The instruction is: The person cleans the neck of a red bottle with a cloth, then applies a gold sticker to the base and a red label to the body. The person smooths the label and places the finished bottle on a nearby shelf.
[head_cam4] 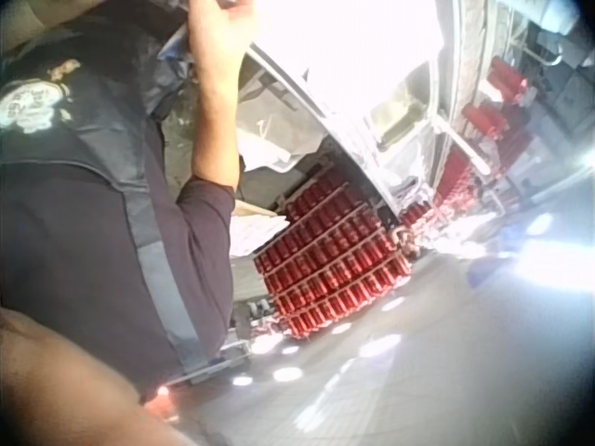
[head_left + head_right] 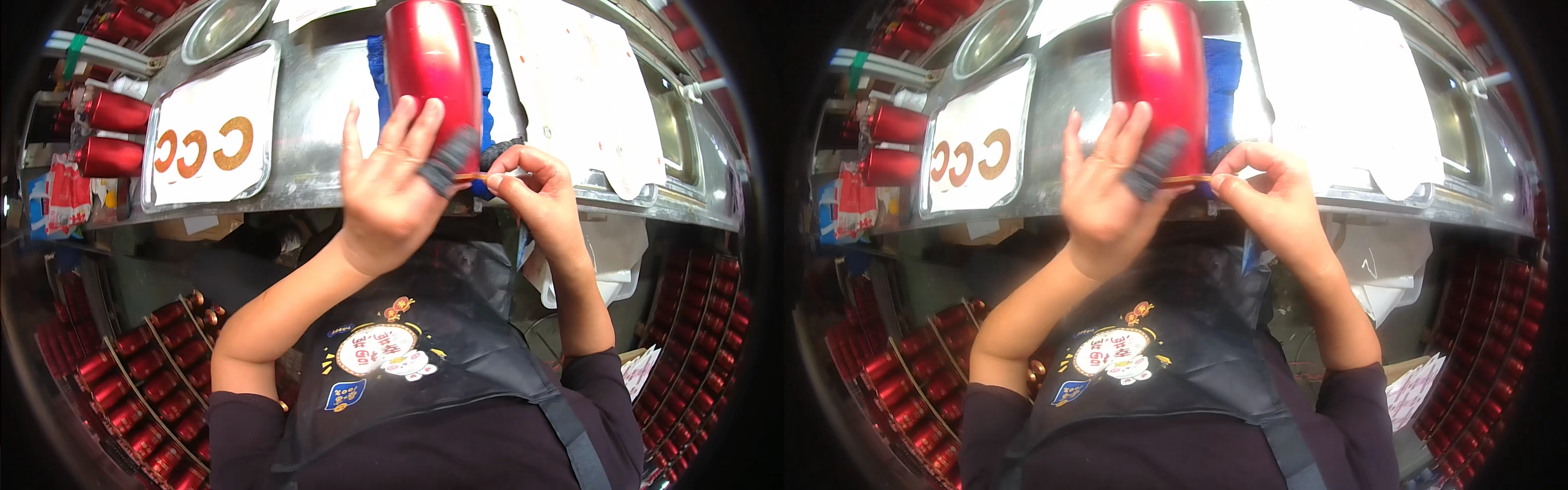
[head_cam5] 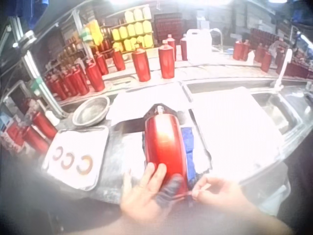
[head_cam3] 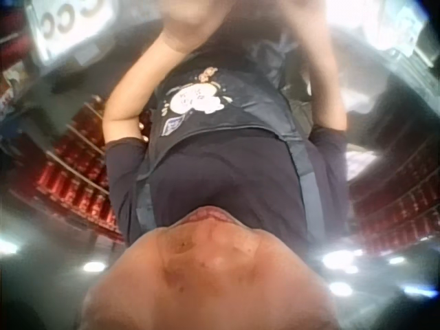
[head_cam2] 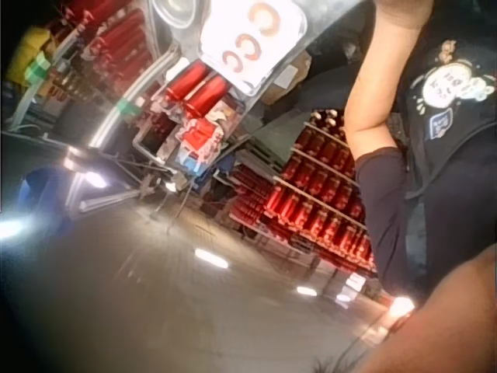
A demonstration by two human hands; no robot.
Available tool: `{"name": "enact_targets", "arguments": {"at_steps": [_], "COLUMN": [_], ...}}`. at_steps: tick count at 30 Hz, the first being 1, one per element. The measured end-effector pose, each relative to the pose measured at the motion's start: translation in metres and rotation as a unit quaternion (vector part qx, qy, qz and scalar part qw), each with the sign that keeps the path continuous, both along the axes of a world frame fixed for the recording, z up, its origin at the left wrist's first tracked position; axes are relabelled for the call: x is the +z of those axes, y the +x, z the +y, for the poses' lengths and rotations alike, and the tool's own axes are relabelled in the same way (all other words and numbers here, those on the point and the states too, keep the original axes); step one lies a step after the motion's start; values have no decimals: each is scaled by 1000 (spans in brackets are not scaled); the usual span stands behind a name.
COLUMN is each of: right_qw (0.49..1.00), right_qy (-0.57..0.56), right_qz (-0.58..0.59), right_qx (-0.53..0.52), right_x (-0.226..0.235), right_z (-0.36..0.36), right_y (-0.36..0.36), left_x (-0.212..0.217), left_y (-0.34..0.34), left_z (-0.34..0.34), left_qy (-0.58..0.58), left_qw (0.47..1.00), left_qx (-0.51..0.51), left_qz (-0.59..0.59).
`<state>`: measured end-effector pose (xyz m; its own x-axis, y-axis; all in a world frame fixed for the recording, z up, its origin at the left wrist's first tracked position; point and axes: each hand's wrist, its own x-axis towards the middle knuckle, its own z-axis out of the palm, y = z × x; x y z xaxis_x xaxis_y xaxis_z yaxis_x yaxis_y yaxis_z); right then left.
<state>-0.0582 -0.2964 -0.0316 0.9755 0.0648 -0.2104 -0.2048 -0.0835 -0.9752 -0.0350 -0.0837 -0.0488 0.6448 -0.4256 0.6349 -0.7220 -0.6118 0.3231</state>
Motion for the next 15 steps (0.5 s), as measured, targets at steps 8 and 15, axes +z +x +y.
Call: {"name": "enact_targets", "arguments": {"at_steps": [8,15], "right_qw": [1000,999], "right_qy": [6,27], "right_qz": [29,10], "right_qx": [2,-28], "right_x": [5,4], "right_z": [-1,-3], "right_y": [-4,-4], "left_x": [-30,-39], "left_y": [-16,-25], "left_z": [33,39], "left_qy": [-96,-40], "left_qw": [991,996], "left_qx": [-9,-9], "left_qz": [94,83]}}
